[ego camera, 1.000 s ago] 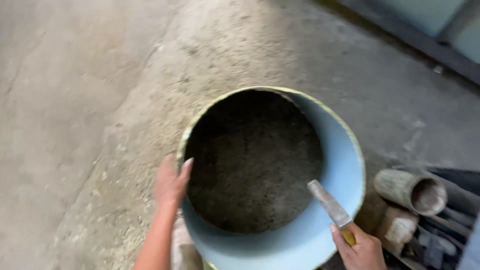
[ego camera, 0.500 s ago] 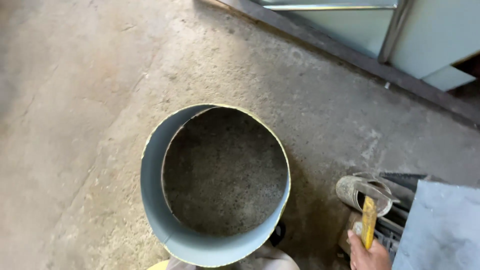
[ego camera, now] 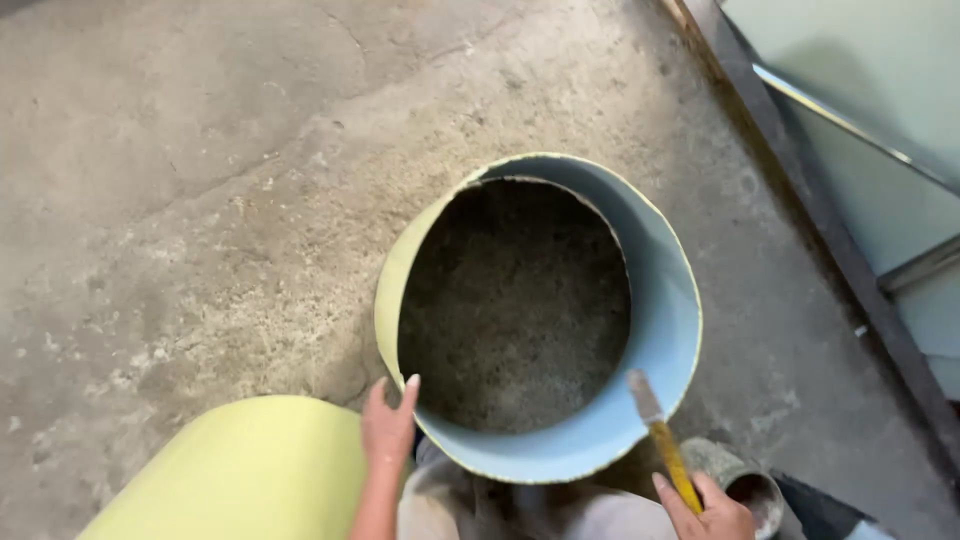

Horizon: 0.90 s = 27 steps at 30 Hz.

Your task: The person uses a hammer to shape the edges of large metal cylinders on a workshop floor.

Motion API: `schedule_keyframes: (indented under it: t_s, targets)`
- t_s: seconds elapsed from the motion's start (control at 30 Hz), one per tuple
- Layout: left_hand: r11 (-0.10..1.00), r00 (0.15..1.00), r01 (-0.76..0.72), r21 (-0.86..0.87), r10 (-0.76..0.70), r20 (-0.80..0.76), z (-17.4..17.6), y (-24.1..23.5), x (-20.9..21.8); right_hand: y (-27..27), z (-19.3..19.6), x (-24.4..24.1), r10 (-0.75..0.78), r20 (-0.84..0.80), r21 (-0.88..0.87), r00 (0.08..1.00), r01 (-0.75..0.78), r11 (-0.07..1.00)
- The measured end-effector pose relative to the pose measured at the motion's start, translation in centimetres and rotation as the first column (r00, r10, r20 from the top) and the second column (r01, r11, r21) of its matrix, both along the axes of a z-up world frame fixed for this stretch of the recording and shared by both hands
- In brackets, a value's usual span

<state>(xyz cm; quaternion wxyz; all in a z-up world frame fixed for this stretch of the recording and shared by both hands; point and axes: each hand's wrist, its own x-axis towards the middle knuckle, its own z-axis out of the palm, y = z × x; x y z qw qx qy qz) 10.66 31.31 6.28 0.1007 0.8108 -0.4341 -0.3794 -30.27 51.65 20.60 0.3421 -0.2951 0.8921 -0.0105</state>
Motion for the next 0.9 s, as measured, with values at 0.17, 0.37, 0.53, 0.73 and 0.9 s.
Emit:
schedule_keyframes:
  t_s: [0.17,0.37,0.53,0.73,0.9]
  targets:
    - [0.998,0.991,-0.064,-0.026,0.067,0.113,-1.9,-3.2,-4.1,-6.8,-1.1,0.6,0.235,-0.039,0.026,0.971,-0.234,0.972]
    - [0.992,0.932,-0.081,-0.094,0.109,0.345,-4.2,-6.8,-5.8,-10.4,-5.3,-2.8,0.438,0.156,0.004,0.885,-0.444,0.896]
    - [0.999,0.896,0.026,-0.027,-0.012,0.444,-7.4,-5.2,-5.2,-19.5,-0.4,-3.9,0.632,0.182,-0.027,0.753,-0.639,0.769]
    - [0.987,0.891,-0.115,-0.116,0.154,0.427,-4.4,-9.0,-7.2,-23.8,-6.5,-8.9,0.637,0.065,-0.17,0.768,-0.621,0.765]
    - [0.986,0.907,-0.163,-0.022,0.159,0.389,-4.2,-10.6,-7.1,-33.1,-9.3,-0.9,0.454,0.185,-0.35,0.871,-0.374,0.859]
